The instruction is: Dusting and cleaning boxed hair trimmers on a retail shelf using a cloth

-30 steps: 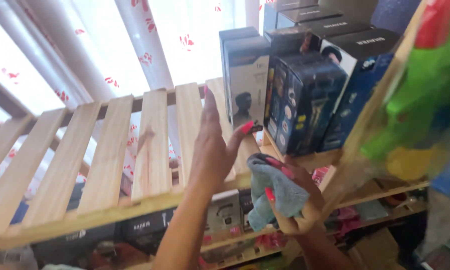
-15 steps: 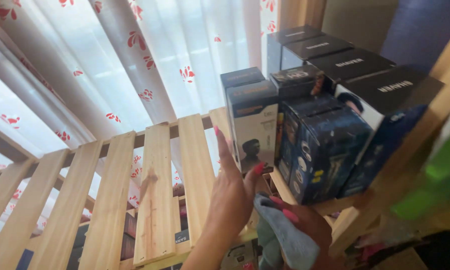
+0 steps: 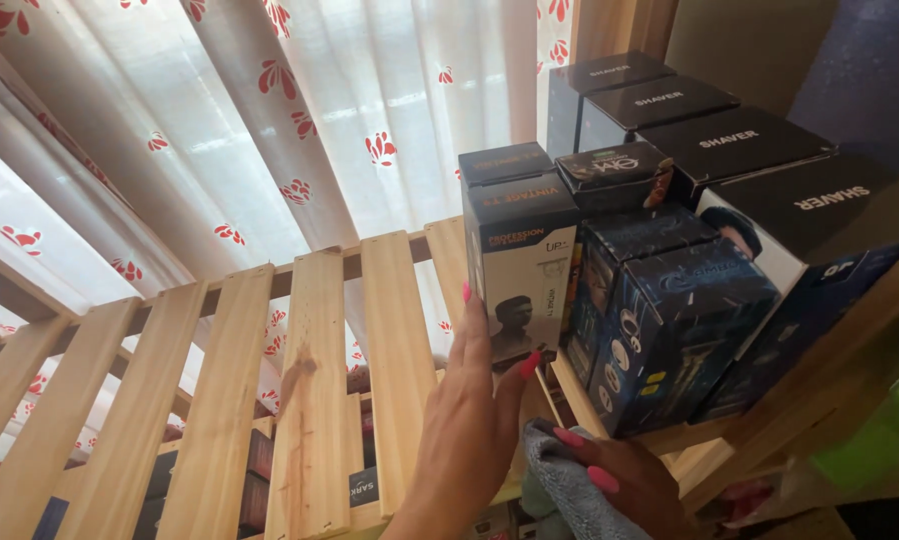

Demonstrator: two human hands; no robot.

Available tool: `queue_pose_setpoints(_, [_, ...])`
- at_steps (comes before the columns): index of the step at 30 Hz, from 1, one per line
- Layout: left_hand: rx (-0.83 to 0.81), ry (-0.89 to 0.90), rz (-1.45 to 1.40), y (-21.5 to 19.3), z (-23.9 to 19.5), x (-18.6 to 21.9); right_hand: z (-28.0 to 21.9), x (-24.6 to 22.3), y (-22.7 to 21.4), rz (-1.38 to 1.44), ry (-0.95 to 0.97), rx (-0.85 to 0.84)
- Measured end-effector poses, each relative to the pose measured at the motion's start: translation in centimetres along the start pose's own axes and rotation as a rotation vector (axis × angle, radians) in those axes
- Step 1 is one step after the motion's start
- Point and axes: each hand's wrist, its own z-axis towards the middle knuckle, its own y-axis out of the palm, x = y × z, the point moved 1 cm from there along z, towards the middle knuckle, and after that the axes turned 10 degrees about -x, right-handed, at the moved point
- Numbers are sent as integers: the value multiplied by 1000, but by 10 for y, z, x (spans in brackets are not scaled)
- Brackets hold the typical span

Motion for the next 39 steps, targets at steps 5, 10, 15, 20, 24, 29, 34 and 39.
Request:
queue_pose_setpoints(5, [173, -81, 211, 6, 0, -9, -33, -94, 10, 111, -493, 509])
queue_pose_setpoints(10, [305, 50, 184, 4, 6, -12, -25, -81, 11, 21, -688, 548])
queue_pose_setpoints(15, [201, 35, 97, 4, 8, -7, 11, 18, 5, 198, -348, 112])
queue_pose_setpoints(20, [210, 6, -35, 2, 2, -6, 12, 26, 7, 72, -305, 53])
queue_pose_setpoints(24, [169, -16, -3, -6, -16, -8, 1, -21, 6, -70, 7, -70])
queue_pose_setpoints(29, [179, -3, -153, -12, -37, -24, 3, 1, -4, 70, 61, 28])
queue_pose_setpoints(34, [135, 51, -404, -18, -57, -25, -3, -98, -17, -14, 498, 48])
queue_pose_setpoints(39, [145, 203, -542, -14, -83, -31, 59, 34, 5, 666, -141, -61])
